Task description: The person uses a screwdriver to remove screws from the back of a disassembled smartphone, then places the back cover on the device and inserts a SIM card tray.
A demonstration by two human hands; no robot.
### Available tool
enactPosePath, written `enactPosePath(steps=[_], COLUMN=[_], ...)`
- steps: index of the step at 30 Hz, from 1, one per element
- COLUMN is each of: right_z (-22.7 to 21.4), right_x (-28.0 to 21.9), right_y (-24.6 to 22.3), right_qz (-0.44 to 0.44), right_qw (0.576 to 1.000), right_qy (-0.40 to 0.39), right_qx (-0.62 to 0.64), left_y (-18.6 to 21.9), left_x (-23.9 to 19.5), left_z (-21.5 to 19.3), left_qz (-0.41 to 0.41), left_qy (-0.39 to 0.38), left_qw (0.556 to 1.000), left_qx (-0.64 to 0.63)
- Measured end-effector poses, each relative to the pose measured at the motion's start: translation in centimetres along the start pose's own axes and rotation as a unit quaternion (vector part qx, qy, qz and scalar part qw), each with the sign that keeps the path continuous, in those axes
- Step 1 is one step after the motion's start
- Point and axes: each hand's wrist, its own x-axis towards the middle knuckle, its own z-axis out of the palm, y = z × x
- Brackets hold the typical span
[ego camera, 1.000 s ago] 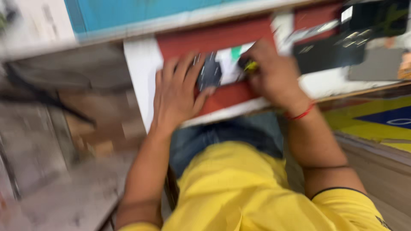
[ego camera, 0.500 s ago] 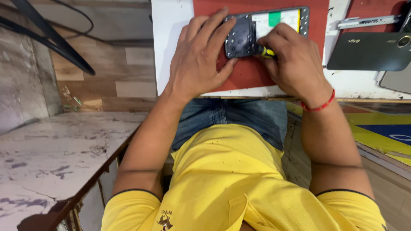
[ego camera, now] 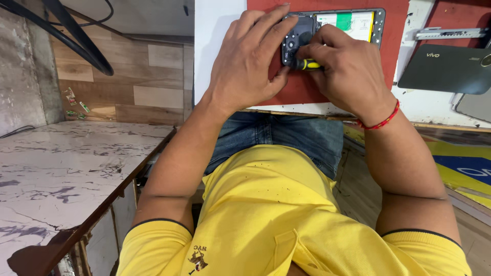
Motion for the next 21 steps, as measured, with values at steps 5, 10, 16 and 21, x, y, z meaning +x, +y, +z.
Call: enactPosePath(steps=[5, 10, 16, 21], right_z=[-0.9, -1.5, -1.1, -1.6], right_x=[0.8, 1.9, 3.0, 2.8], right_y=[-1.1, -2.1, -2.0, -2.1], right_qz=[-0.035, -0.069, -0.092, -0.064], right_qw=[0.998, 0.990, 0.985, 0.990], right_qy=[-0.004, -0.038, -0.071, -0.048], right_qx=[-0.051, -0.119, -0.130, -0.117], left_y=[0.4, 0.8, 1.0, 1.6], left_x=[0.5, 0.7, 1.2, 1.8], left_z=[-0.3, -0.7, -0.9, -1.2], left_qz=[-0.007, -0.016, -0.020, -0.025], left_qy=[-0.001, -0.013, -0.009, -0.004], left_qw=[1.000, 0.999, 0.999, 0.999], left_qx=[-0.025, -0.044, -0.032, -0.028])
